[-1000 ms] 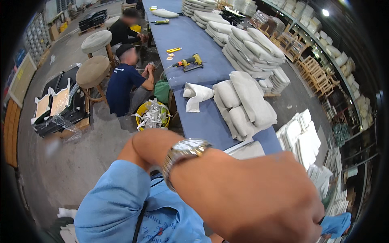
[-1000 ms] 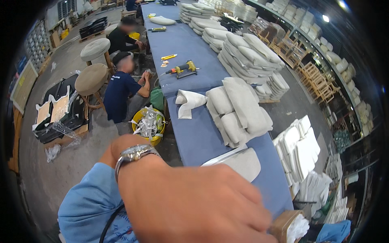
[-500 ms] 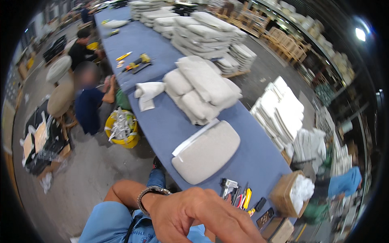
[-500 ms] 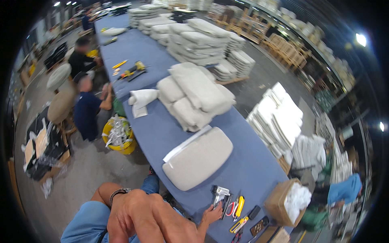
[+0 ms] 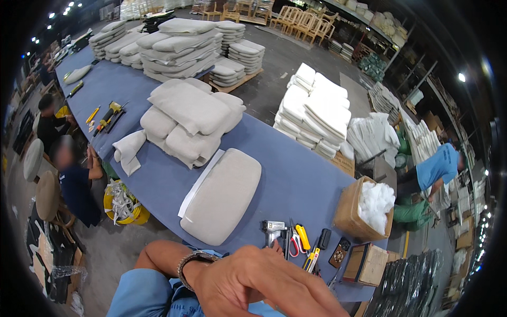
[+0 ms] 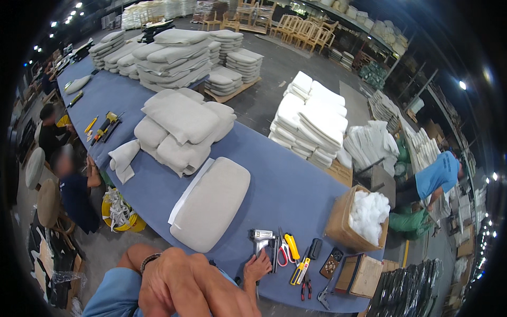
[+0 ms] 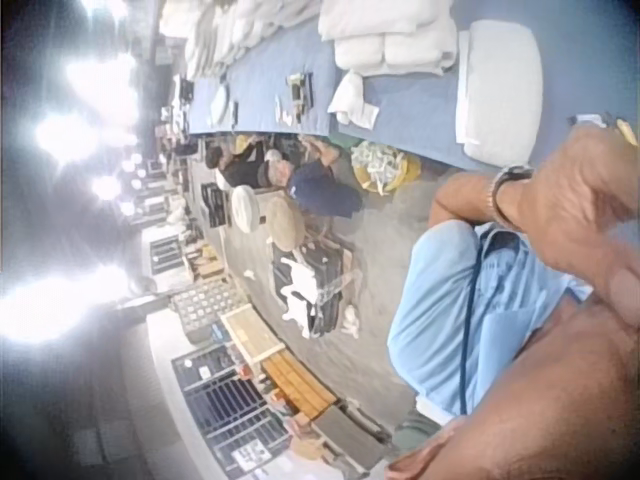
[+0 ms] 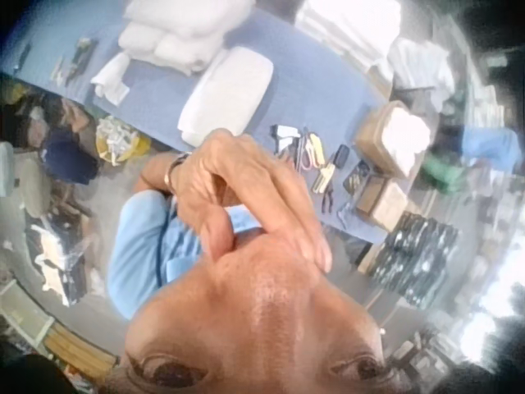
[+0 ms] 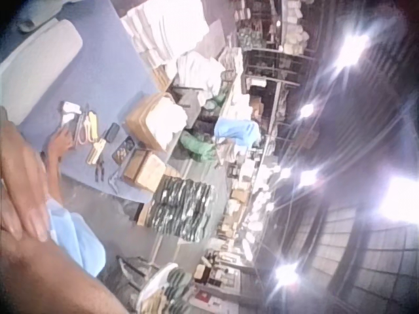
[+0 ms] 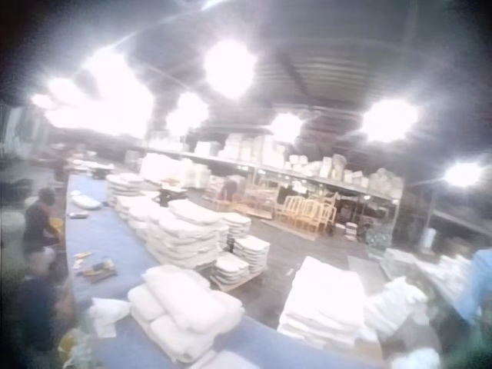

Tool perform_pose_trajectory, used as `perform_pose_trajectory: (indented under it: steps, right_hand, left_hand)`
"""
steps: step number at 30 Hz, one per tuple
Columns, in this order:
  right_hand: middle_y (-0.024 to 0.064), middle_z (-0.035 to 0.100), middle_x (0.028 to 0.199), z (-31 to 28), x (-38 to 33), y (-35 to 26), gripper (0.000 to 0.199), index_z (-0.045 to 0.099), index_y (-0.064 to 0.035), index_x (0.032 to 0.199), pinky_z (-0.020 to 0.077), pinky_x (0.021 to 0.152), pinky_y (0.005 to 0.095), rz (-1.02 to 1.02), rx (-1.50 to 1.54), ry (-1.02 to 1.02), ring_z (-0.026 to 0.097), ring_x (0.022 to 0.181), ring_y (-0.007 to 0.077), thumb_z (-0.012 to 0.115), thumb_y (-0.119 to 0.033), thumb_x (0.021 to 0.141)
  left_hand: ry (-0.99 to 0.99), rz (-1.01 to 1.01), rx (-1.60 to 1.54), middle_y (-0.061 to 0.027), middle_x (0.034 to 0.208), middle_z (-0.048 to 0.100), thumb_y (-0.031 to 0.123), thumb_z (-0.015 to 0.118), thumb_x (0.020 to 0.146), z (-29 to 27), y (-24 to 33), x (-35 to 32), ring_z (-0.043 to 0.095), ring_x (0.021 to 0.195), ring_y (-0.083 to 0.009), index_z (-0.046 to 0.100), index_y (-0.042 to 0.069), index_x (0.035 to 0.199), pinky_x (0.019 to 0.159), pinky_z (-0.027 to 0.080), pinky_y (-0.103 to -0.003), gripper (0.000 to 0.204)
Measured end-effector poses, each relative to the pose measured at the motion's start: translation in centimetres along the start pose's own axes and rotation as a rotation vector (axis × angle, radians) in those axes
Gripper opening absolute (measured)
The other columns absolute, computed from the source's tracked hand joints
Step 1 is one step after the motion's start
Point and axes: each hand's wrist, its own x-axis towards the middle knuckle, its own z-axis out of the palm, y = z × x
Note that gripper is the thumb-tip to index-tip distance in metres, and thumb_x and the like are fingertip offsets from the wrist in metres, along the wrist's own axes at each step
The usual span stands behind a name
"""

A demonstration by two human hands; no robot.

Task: The person assembles a white cushion by folding and stapling fabric edges, then trimming excess material with a utility knife and scissors. They handle the cushion repeatedly, adjusting and securing the fabric before placing it on the table.

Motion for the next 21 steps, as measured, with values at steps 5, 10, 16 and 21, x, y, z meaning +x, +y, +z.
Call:
perform_pose_trajectory:
  steps: [5,10,16,21]
  right_hand:
    - [0.0134,0.062,0.124,-0.7,0.0,-1.0,0.05,0.057,-0.0118,0.14,0.0377,0.101,0.0484,0.005,0.006,-0.006,0.057,0.111,0.0342,0.067,-0.021,0.092]
    - [0.0132,0.063,0.126,-2.3,0.6,-2.1,0.048,0.057,-0.011,0.14,0.0378,0.103,0.0479,-0.001,0.0,-0.029,0.057,0.117,0.0332,0.065,-0.02,0.093]
    - [0.0134,0.063,0.127,-2.6,0.6,-2.4,0.049,0.057,-0.0111,0.142,0.0383,0.101,0.0475,0.006,-0.002,-0.03,0.057,0.116,0.0336,0.065,-0.021,0.094]
    - [0.013,0.063,0.128,-2.4,0.5,-1.7,0.051,0.056,-0.0114,0.142,0.0385,0.101,0.0477,-0.003,-0.019,-0.057,0.058,0.115,0.0337,0.066,-0.022,0.094]
  left_hand:
    - [0.047,-0.015,-0.075,-0.0427,0.119,0.064,0.023,0.08,0.09,-1.4,-1.7,-0.3,0.067,0.113,-0.0509,0.063,-0.022,0.121,0.092,0.061,-0.056,0.057]
    - [0.176,-0.127,-0.112,-0.0489,0.122,0.058,0.018,0.082,0.09,-2.2,0.3,-3.0,0.064,0.115,-0.0541,0.055,-0.027,0.127,0.093,0.06,-0.055,0.064]
    - [0.196,-0.069,-0.298,-0.0541,0.138,0.042,0.016,0.08,0.091,-2.8,1.1,-7.4,0.05,0.131,-0.0598,0.033,-0.031,0.14,0.107,0.049,-0.059,0.083]
    - [0.34,0.214,-0.397,-0.0547,0.145,0.032,0.028,0.077,0.094,-0.2,-1.0,-8.7,0.037,0.14,-0.0628,0.027,-0.031,0.144,0.115,0.037,-0.067,0.092]
